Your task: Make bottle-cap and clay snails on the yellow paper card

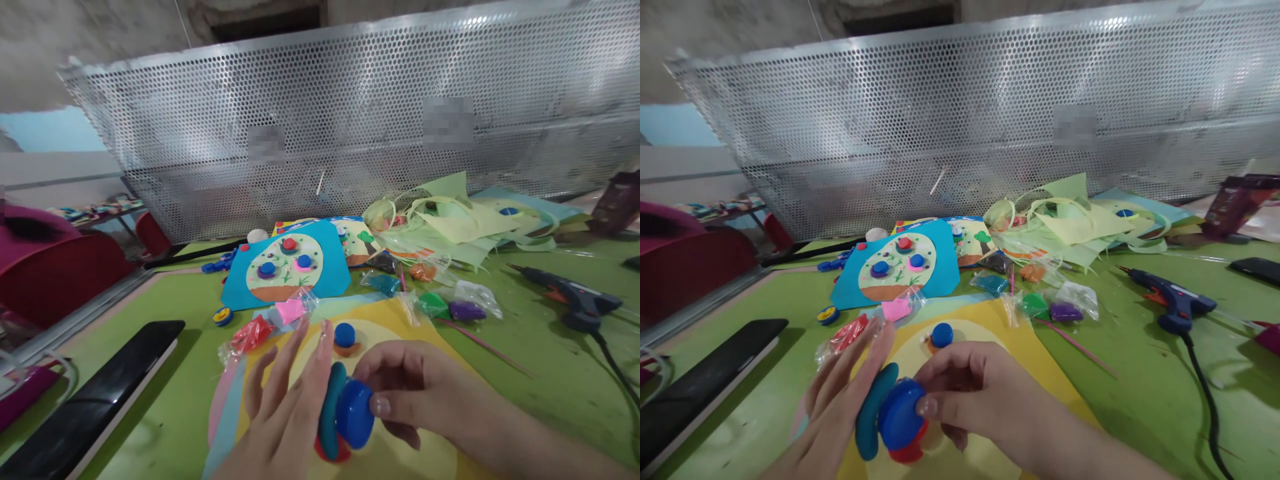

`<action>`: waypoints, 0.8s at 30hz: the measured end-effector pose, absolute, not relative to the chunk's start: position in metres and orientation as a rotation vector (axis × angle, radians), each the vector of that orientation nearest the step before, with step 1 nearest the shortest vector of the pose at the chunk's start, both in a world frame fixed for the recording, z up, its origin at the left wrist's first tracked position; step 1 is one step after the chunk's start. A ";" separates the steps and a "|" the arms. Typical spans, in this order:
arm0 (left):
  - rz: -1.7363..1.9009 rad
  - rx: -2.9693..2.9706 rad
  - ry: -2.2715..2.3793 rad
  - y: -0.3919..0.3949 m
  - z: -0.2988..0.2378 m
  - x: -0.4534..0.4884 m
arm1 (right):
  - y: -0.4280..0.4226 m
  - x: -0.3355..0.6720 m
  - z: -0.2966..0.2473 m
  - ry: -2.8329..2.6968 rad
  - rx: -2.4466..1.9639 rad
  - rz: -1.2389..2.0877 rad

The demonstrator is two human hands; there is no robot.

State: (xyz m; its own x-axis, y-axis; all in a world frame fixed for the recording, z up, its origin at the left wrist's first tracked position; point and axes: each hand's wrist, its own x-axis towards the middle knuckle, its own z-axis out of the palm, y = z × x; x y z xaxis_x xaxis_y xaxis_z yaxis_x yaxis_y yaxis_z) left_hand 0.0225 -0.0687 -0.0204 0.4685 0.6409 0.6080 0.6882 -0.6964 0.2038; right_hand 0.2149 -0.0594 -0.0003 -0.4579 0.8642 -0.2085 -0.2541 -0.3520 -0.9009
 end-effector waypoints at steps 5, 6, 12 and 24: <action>-1.144 -2.546 -1.266 -0.062 -0.021 0.019 | -0.060 0.215 -0.002 -1.137 -0.900 1.853; -1.153 -2.547 -1.278 -0.062 -0.020 0.018 | -0.061 0.215 -0.002 -1.141 -0.901 1.845; -1.116 -2.809 -1.137 -0.067 -0.012 0.017 | -0.062 0.214 0.003 -1.207 -1.012 1.787; -1.123 -2.834 -1.115 -0.057 -0.017 0.012 | -0.064 0.214 0.003 -1.233 -1.033 1.748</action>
